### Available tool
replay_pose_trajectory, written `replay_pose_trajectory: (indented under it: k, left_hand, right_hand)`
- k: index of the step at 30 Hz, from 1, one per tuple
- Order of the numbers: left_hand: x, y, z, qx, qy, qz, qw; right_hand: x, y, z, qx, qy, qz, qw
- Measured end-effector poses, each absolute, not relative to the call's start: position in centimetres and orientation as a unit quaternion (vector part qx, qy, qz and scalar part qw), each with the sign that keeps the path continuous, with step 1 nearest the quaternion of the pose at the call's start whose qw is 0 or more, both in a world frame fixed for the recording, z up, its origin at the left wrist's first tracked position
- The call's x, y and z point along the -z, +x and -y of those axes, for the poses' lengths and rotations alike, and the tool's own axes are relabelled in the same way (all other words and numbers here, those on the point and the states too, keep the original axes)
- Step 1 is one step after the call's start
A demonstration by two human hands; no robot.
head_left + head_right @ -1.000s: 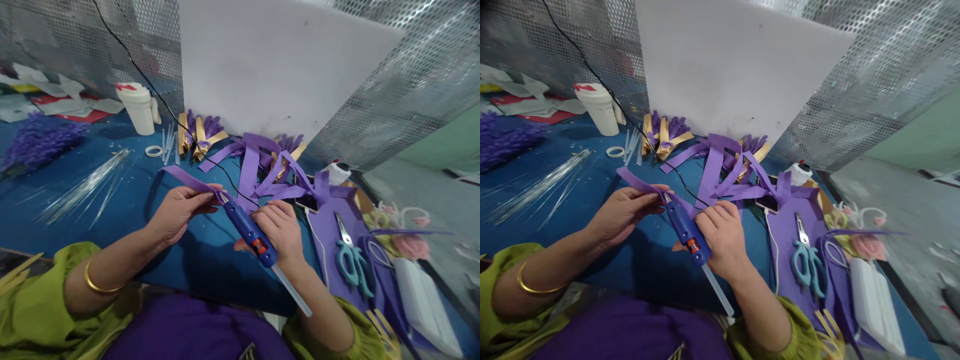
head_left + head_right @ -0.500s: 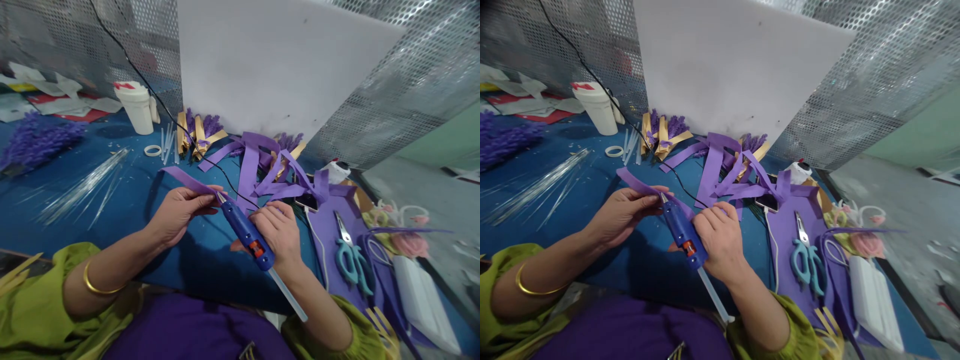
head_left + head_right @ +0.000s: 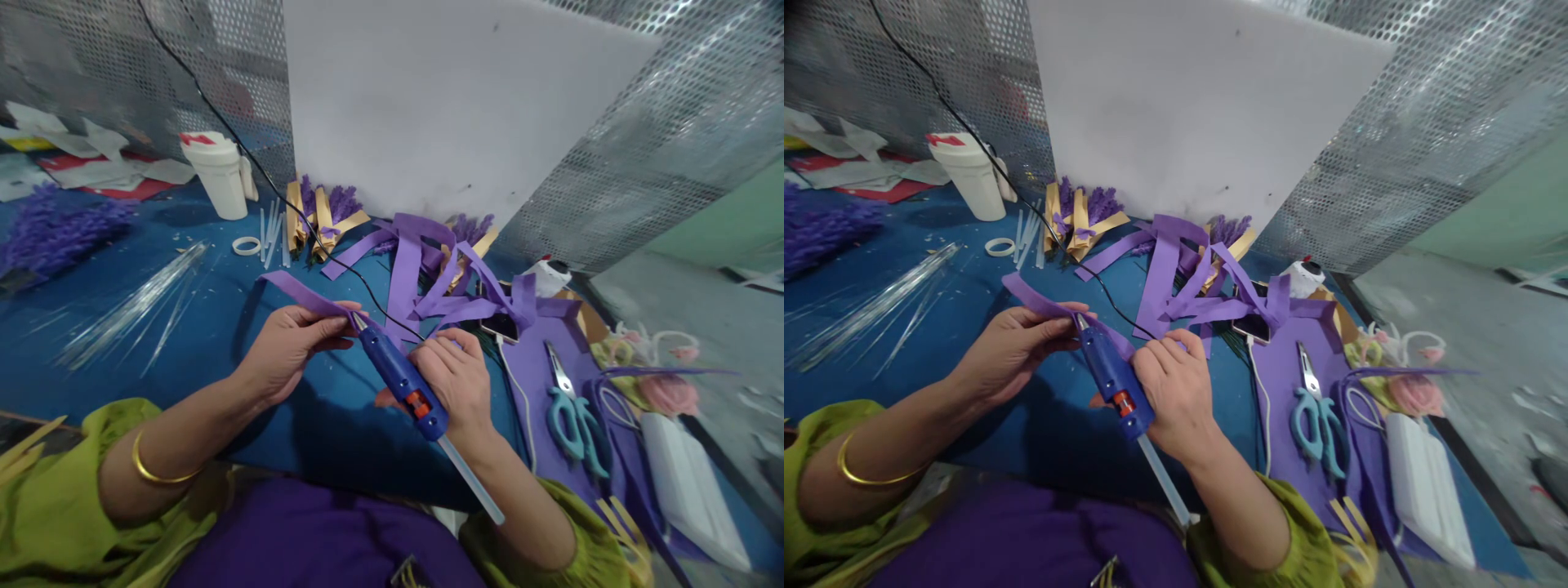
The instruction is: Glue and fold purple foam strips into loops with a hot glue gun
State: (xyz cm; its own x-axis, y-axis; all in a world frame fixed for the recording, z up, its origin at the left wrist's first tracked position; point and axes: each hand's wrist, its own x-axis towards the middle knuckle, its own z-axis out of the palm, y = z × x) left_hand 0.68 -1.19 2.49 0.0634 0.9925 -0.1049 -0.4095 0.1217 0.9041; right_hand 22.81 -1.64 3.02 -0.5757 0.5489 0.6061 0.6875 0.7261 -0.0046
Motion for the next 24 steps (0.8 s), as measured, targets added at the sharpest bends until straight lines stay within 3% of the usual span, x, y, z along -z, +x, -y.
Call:
replay_pose_trajectory:
  k: [24]
  left_hand:
    - [-2.73, 0.49, 1.22, -0.573, 0.353, -0.426, 0.605]
  right_hand:
    - [-2.77, 23.17, 1.52, 0.139, -0.356, 0.875, 0.296]
